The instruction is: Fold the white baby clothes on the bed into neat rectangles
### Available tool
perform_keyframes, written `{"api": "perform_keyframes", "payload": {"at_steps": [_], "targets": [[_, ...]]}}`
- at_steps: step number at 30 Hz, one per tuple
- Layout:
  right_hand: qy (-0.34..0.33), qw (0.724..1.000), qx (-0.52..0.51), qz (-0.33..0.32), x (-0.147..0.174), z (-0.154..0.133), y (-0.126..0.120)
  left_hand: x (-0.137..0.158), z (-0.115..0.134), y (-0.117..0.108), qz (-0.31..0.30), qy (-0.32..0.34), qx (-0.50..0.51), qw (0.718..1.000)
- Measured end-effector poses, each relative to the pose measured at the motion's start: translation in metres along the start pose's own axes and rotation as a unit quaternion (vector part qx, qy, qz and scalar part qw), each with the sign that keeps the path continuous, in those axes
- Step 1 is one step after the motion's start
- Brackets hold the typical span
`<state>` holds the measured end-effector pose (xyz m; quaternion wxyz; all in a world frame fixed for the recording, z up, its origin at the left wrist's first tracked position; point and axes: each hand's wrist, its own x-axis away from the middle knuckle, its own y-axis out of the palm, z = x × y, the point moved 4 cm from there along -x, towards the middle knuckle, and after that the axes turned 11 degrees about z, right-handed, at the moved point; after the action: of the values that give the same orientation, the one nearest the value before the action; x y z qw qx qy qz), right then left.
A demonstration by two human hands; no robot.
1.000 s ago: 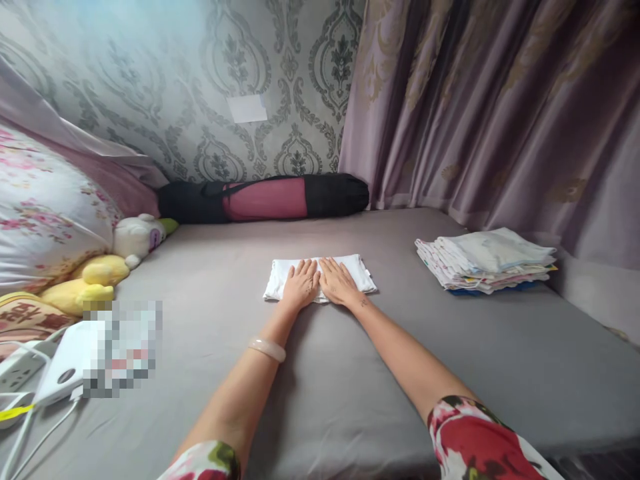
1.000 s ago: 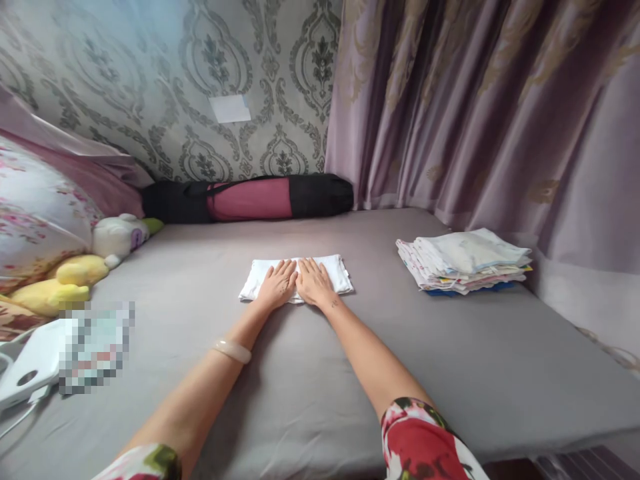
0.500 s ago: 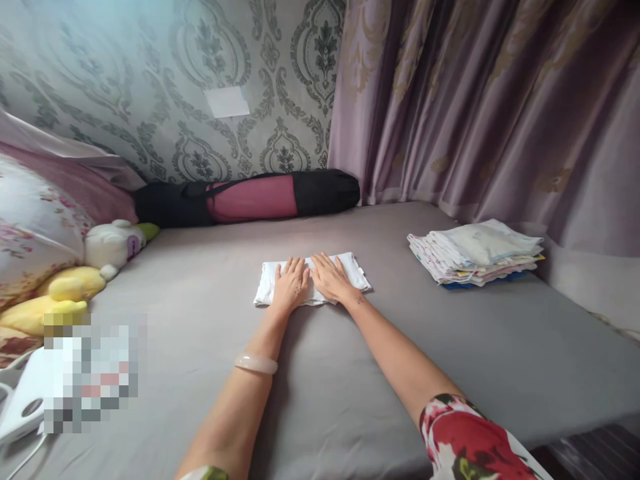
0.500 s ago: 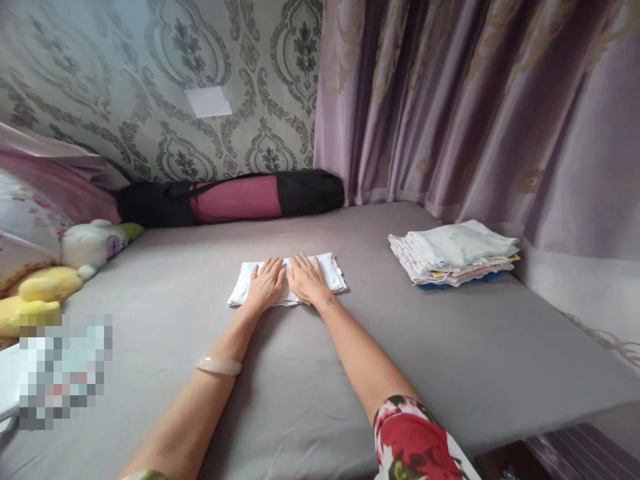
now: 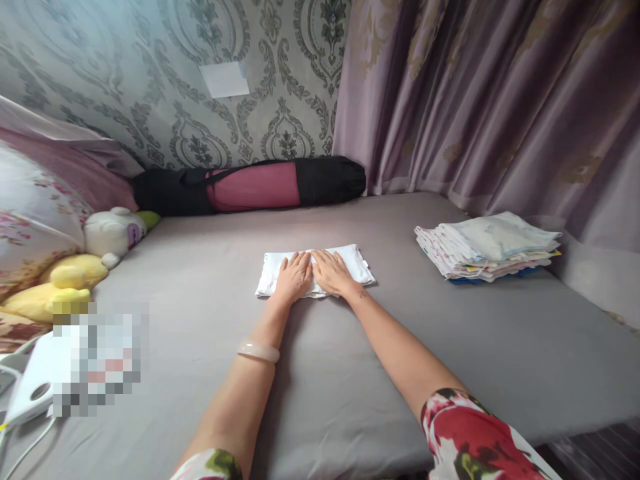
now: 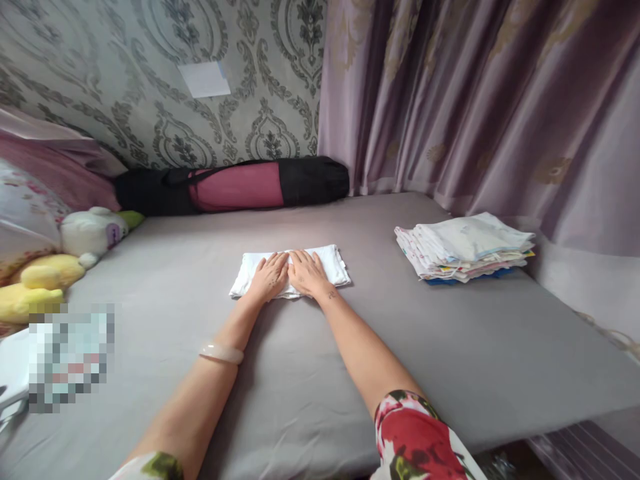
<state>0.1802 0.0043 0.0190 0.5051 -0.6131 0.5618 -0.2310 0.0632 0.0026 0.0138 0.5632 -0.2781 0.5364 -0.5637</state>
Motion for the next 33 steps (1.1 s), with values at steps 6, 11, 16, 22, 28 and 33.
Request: {"api": "perform_keyframes", "payload": {"at_steps": [6,11,16,22,28,33], "targets": [[0.029,0.999,0.019,0.02,0.001,0.006,-0.008,0.003,-0.003,-0.012,0.066,-0.023,-0.023,0.997],[0.033,0.999,0.021,-0.014,0.003,0.009,-0.003,0.004,-0.007,-0.007,-0.001,-0.034,-0.017,0.999],[0.032,0.999,0.026,0.001,0.005,0.009,-0.001,0.004,-0.01,-0.004,0.001,-0.025,-0.025,0.999],[0.035,0.999,0.019,0.021,0.005,0.002,-0.007,0.006,-0.003,-0.012,0.101,-0.003,-0.046,0.994],[0.01,1.0,0.006,0.02,0.009,-0.01,-0.005,0.012,0.003,0.0,0.092,0.004,-0.036,0.995],[0.011,1.0,0.006,0.019,0.013,-0.009,0.001,0.015,0.0,0.009,0.061,0.008,-0.032,0.998]]}}
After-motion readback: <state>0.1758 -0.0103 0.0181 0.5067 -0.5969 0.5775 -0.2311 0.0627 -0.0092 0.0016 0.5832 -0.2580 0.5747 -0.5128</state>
